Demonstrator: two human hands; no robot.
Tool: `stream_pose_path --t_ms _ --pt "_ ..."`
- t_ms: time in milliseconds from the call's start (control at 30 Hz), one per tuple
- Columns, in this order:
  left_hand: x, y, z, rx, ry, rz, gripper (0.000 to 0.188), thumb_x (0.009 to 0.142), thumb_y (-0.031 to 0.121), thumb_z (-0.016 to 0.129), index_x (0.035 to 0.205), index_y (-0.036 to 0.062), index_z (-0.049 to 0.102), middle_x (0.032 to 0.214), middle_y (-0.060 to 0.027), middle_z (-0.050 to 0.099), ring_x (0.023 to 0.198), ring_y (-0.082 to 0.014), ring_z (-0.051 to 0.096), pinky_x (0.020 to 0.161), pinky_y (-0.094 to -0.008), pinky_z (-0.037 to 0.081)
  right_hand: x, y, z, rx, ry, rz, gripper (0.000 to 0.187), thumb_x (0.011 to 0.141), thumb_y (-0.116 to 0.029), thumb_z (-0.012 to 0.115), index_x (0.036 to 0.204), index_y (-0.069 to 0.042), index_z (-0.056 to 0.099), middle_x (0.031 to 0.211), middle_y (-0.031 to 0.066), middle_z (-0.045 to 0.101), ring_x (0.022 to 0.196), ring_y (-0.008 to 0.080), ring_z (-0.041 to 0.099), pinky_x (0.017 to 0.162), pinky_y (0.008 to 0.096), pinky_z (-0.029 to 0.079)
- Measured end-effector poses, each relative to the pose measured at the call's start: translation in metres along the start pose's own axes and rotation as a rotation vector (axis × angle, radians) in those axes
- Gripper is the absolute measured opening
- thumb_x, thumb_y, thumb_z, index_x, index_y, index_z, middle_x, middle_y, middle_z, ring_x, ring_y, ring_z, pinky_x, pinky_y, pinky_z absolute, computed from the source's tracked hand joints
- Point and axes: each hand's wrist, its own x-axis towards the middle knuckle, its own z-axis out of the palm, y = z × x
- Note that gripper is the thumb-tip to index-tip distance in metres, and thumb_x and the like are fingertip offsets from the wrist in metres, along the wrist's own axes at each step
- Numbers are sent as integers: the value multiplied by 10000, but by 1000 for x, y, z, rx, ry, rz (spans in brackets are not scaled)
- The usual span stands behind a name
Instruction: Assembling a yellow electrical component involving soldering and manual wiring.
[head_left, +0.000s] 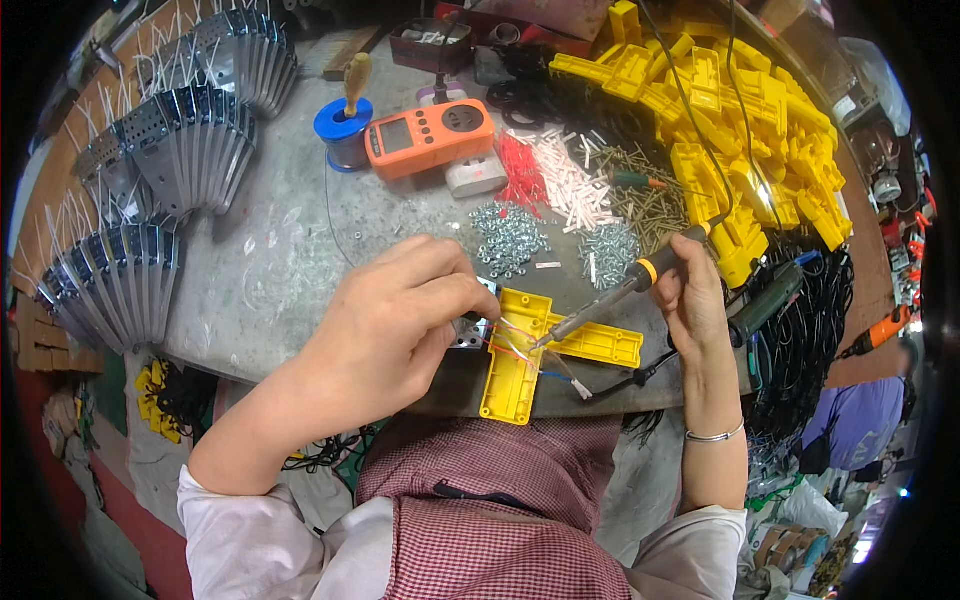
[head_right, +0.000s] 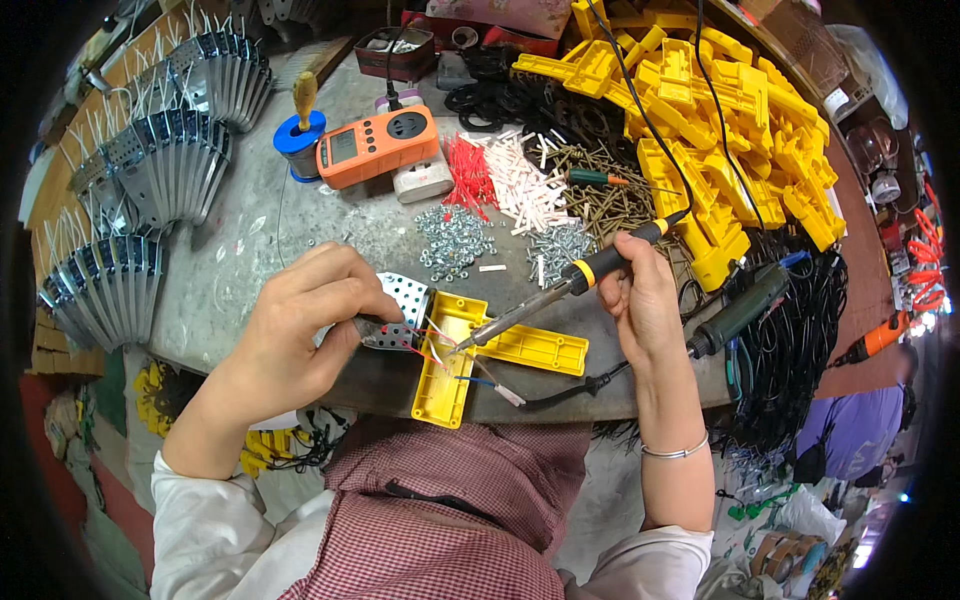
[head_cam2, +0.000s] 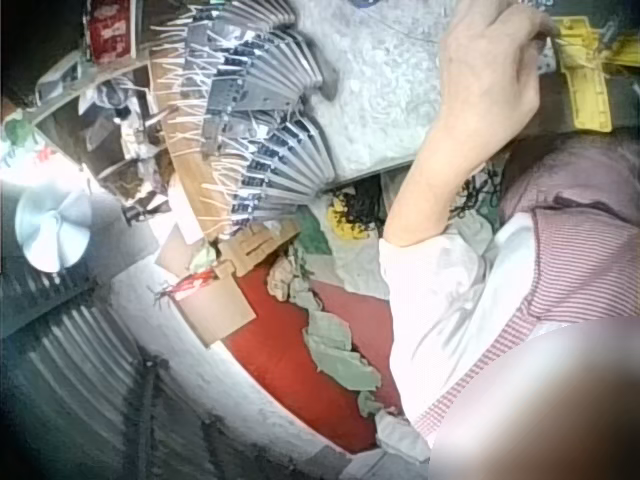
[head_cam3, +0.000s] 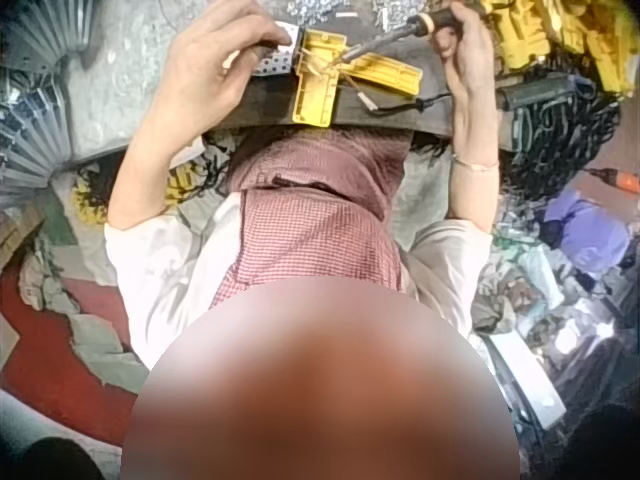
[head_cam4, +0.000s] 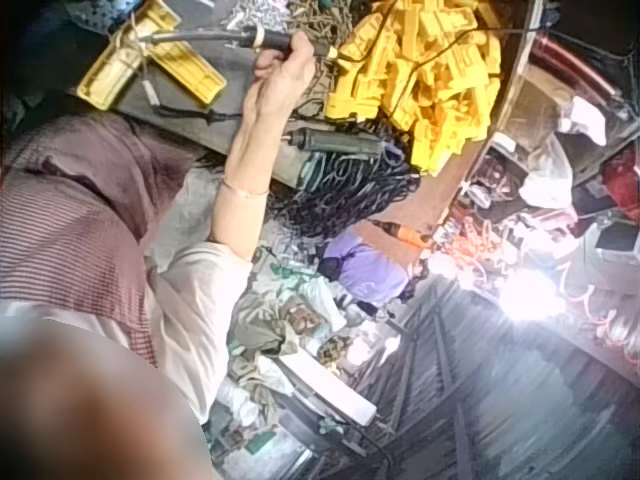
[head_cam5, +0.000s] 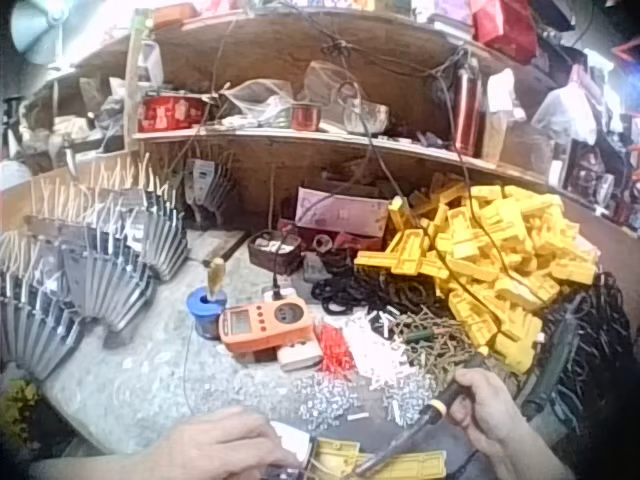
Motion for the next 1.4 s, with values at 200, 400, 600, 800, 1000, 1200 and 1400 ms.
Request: stream_pose_path --t_ms 200,400,600,800,1000,1200,1400 --pt "0 1 0 -3 7 -13 316 580 -145 532 831 16 638 830 -86 575 820 -259 577 708 -343 462 4 4 -6 21 -43 27 232 913 -267 538 892 -36 552 532 5 472 421 80 414 398 216 306" --pt "-1 2 0 5 -5 -20 325 577 -149 533 834 18 641 830 -83 575 823 -258 576 717 -345 461 3 3 -6 29 -50 22 234 914 -267 535 897 -35 555 521 8 466 409 85 394 399 222 299" --pt "-4 2 3 -52 -14 -10 319 586 -147 554 837 23 653 821 -80 577 821 -256 574 719 -346 460 -3 -6 -11 21 6 -25 218 909 -261 540 898 -45 565 509 -7 454 404 79 382 400 216 291" --pt "-6 1 11 -144 -28 0 335 586 -150 570 843 38 676 812 -77 582 804 -255 578 700 -343 460 -24 -30 -12 21 90 -176 215 912 -270 532 878 -60 560 493 -44 416 401 44 342 398 194 249" --pt "-5 0 21 -170 -14 49 322 597 -135 614 852 46 688 807 -76 587 776 -250 582 676 -342 458 -69 -47 23 -143 69 -434 248 879 -278 558 935 -39 527 645 -10 450 420 35 358 395 180 268" --pt "-3 -2 24 -170 -15 74 301 614 -129 642 854 45 691 796 -69 587 773 -243 584 670 -342 462 -73 -49 30 -196 116 -485 262 869 -293 565 931 -43 517 629 -12 445 421 34 371 393 175 277" --pt "-3 -3 25 -196 -8 87 280 628 -129 647 848 39 687 807 -73 594 784 -247 591 673 -344 471 -76 -51 29 -199 114 -512 268 864 -297 573 923 -43 512 618 -13 442 409 35 371 385 173 283"
